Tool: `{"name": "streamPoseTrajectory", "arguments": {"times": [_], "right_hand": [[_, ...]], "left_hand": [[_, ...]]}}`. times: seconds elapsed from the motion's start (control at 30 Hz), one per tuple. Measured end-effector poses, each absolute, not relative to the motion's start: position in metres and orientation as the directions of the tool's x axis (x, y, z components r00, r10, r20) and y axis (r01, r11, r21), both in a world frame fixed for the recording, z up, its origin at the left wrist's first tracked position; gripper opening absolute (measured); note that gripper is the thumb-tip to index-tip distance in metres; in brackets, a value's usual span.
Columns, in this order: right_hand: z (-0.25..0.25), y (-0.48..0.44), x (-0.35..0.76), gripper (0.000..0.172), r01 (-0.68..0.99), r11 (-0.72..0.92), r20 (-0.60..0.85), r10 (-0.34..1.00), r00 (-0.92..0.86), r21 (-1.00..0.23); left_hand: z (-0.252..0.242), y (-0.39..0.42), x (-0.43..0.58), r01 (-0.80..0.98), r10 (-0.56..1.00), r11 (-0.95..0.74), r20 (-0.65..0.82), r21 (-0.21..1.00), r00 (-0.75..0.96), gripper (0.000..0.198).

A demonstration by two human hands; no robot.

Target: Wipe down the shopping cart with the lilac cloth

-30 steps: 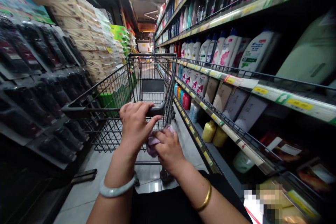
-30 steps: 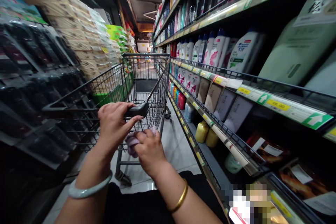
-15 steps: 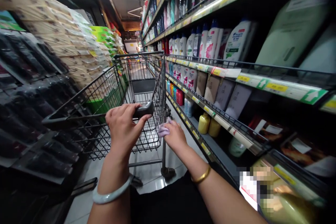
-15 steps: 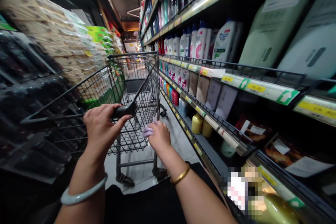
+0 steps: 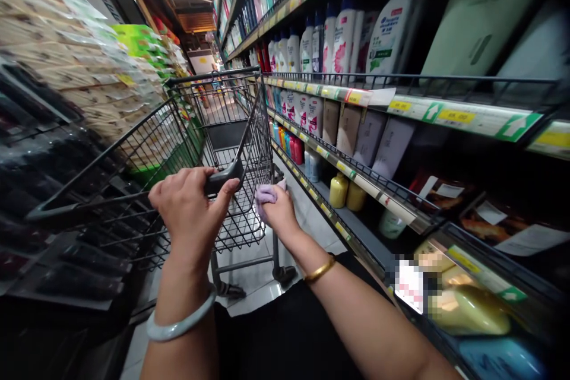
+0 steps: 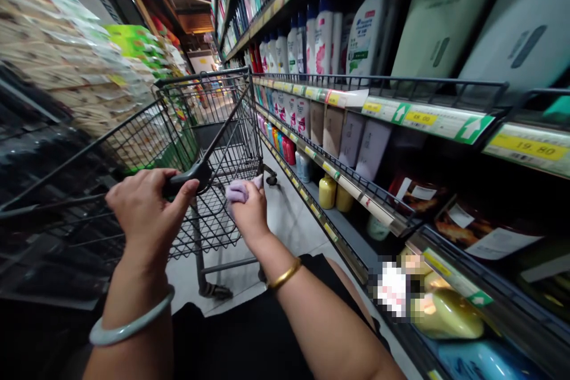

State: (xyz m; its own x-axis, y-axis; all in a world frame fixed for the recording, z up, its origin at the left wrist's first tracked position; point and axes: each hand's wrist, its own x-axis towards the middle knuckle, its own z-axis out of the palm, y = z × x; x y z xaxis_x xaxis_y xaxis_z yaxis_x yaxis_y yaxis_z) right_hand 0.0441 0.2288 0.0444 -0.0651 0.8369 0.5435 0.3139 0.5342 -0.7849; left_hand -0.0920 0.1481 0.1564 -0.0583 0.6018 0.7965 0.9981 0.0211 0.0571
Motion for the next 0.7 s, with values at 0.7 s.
{"name": "streamPoseTrajectory", "arguments": {"times": [0.7], "right_hand": [[0.075,0.222,0.038,0.033,0.132,0.554,0.566,0.822,0.071,-0.822]], "left_hand": [[0.145,0.138,-0.088,0.975,0.279,-0.117,0.948,0.19,-0.152,0.048]]}}
